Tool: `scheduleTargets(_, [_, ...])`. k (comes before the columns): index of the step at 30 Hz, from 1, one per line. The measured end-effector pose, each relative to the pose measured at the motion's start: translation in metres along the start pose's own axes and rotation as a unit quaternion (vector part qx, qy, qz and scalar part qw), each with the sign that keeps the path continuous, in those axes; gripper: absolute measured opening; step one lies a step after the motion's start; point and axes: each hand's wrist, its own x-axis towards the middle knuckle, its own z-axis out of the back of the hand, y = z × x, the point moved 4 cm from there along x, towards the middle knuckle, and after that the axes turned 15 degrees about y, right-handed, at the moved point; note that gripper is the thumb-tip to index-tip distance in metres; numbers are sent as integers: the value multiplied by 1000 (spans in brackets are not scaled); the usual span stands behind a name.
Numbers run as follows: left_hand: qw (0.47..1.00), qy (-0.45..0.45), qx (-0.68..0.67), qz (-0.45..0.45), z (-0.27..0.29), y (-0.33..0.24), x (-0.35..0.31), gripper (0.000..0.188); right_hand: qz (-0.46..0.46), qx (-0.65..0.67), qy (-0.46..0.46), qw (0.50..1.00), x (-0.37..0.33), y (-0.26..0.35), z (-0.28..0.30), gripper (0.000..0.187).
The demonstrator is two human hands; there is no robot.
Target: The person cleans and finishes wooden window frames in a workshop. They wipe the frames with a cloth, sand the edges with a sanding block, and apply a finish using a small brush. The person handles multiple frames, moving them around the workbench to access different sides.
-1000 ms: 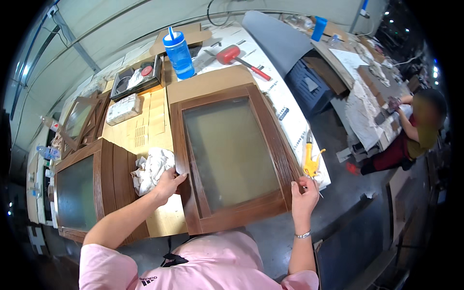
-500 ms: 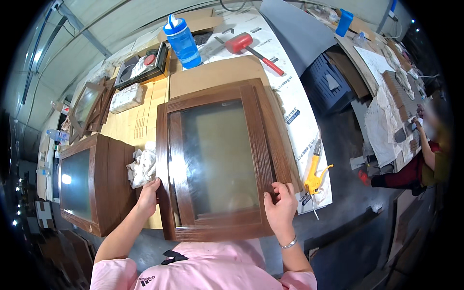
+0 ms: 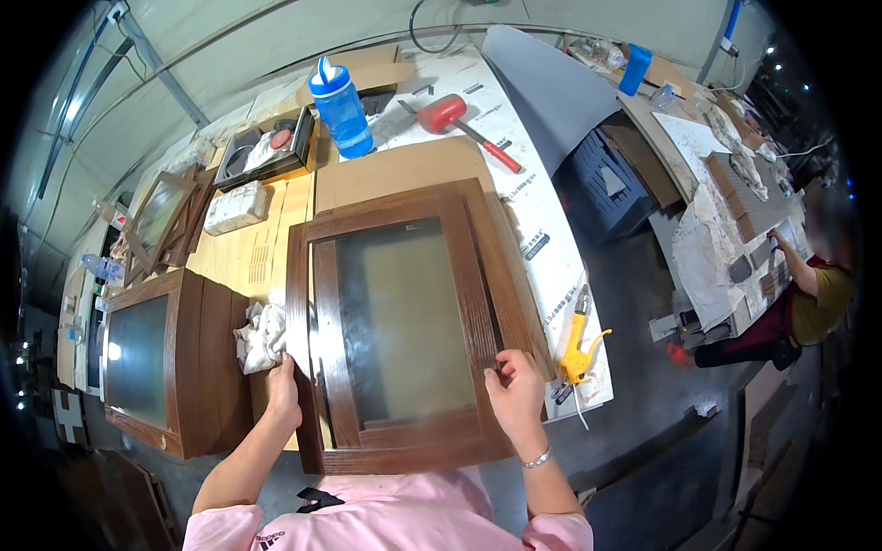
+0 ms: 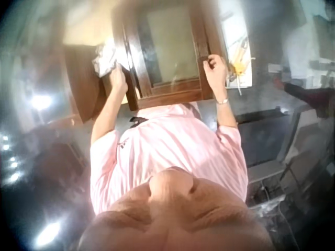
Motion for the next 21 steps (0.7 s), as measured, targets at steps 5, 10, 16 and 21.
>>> scheduleTargets(5, [1000,-5,-21,1,24,17,18,43,-22,36,27,999,8,-4,-1,37])
scheduleTargets(10, [1000,12,-12,-13,8,-14,-1,38,4,114,26,993,33,-10,-4,44])
scheduleTargets(16, [990,73,55,-108,-14,-68,-14,38,-50,308,11,950,64,14,13,46])
scheduleTargets(21, [961,62,183,-198,5,-118,19,36,-72,353,90,928,55,29,22,24])
